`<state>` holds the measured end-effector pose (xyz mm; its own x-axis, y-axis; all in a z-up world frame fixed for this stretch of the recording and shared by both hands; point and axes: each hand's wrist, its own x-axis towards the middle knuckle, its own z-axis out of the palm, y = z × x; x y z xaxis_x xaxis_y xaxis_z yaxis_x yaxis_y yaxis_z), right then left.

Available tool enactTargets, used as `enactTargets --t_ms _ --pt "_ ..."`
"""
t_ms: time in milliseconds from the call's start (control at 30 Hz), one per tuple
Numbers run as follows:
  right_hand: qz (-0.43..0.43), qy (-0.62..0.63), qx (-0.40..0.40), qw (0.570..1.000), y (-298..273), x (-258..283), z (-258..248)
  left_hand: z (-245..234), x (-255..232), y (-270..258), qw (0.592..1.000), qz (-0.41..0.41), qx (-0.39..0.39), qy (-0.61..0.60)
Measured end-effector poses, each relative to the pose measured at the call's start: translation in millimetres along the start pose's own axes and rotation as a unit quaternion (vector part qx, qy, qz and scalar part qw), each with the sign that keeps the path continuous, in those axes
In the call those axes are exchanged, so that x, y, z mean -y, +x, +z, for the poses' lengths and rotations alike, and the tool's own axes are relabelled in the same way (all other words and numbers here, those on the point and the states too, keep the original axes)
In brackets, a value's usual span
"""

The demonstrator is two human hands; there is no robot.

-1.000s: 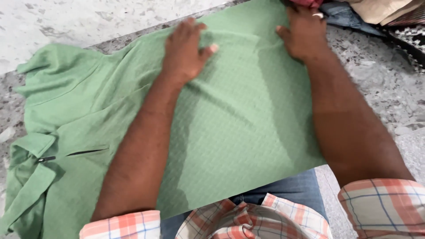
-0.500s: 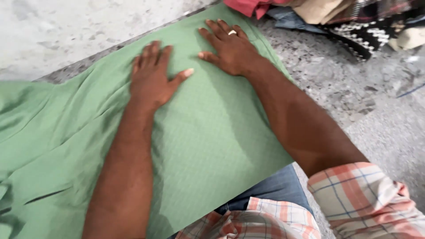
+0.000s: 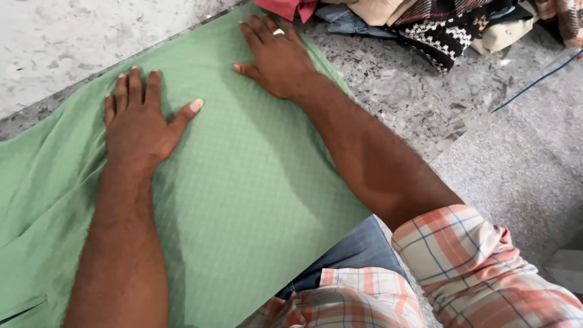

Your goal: Zipping up and folding a green quarter-zip shirt on a countertop.

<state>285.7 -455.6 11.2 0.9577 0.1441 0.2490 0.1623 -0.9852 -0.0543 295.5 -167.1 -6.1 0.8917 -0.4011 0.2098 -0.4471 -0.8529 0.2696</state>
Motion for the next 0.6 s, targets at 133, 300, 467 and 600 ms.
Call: enactTargets --t_ms 133,300,467,600 --pt "-0.061 0.024 -0.024 0.998 -4.0 19.5 -3.8 2.2 -0.6 3.0 1.000 -0.004 -0.010 0.002" --pt "-0.152 0.096 0.017 0.984 -4.0 34.9 2.9 3.7 2.1 0.8 1.000 -0.008 -0.014 0.000" --pt "-0.136 0.080 0.038 0.987 -1.6 30.5 3.9 0.5 -0.9 -0.9 0.999 -0.031 -0.011 0.008" --pt "-0.082 0.066 0.039 0.994 0.7 14.1 8.1 8.1 4.6 -1.0 0.999 -0.020 -0.027 0.004"
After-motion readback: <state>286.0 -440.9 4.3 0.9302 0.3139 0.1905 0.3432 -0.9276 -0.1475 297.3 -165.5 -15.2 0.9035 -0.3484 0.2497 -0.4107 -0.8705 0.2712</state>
